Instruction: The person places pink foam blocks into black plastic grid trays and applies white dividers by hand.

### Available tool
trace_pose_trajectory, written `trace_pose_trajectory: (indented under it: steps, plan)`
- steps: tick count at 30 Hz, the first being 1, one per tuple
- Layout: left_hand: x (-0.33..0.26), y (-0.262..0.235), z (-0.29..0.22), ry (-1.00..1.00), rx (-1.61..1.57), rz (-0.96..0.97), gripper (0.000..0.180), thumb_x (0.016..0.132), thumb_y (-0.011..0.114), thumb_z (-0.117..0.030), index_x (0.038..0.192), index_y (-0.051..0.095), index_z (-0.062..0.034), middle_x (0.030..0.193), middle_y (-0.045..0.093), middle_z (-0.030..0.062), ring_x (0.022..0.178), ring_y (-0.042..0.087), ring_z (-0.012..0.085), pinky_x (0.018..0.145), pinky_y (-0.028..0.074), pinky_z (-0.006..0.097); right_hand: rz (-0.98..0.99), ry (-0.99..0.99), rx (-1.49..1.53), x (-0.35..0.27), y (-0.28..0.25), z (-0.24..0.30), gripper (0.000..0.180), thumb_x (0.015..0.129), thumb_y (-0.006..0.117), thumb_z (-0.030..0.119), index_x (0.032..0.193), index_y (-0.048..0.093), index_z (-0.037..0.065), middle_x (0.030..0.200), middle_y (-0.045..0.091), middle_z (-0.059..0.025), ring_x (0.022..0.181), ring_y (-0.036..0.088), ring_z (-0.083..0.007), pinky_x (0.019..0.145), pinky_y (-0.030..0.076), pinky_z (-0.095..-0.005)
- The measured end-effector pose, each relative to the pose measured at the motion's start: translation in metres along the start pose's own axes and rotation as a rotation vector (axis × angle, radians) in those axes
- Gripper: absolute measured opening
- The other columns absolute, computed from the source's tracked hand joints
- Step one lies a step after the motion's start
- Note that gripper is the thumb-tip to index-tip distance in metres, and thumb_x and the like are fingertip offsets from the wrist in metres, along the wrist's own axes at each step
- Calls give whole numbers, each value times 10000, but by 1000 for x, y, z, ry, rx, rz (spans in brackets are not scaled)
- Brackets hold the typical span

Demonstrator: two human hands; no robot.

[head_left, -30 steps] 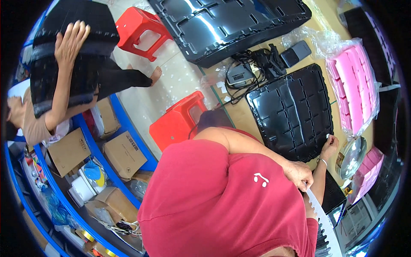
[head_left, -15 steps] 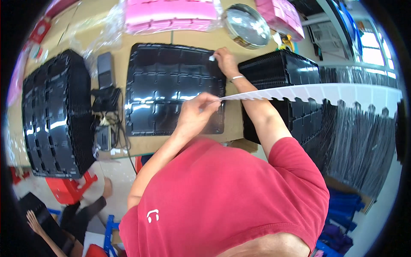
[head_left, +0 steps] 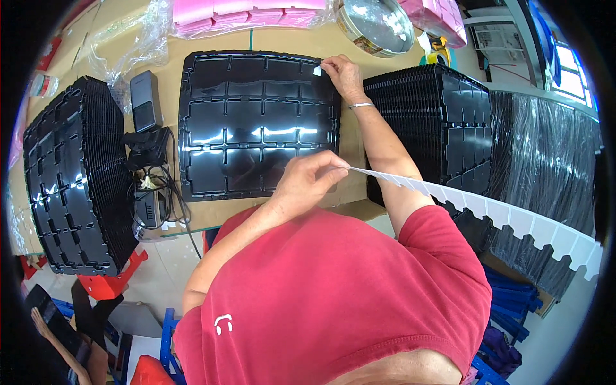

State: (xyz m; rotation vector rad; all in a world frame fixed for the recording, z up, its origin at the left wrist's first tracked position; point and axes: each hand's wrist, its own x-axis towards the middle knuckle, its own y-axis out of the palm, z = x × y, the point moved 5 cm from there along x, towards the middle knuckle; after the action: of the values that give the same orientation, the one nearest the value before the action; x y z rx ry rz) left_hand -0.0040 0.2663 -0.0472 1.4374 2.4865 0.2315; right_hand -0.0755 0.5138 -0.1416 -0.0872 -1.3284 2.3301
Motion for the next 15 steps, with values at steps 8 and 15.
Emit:
trace_pose_trajectory:
  steps: [8, 15]
  plan:
    - [11, -6, 0, -28, 48, 20, 129, 880, 628, -134, 934, 655, -21, 748, 642, 43, 689, 607, 106, 653, 474, 271, 85, -112, -235, 2, 6, 9, 94, 779, 673, 167, 801, 676, 76, 836, 653, -113, 747, 634, -333, 679, 506, -429]
    - [12, -6, -4, -24, -13, 75, 114, 878, 633, -107, 923, 659, -6, 786, 659, 42, 723, 609, 93, 678, 479, 250, -4, -100, -340, -4, 15, 21, 87, 816, 640, 161, 808, 618, 77, 816, 644, -111, 708, 631, -330, 619, 511, -430]
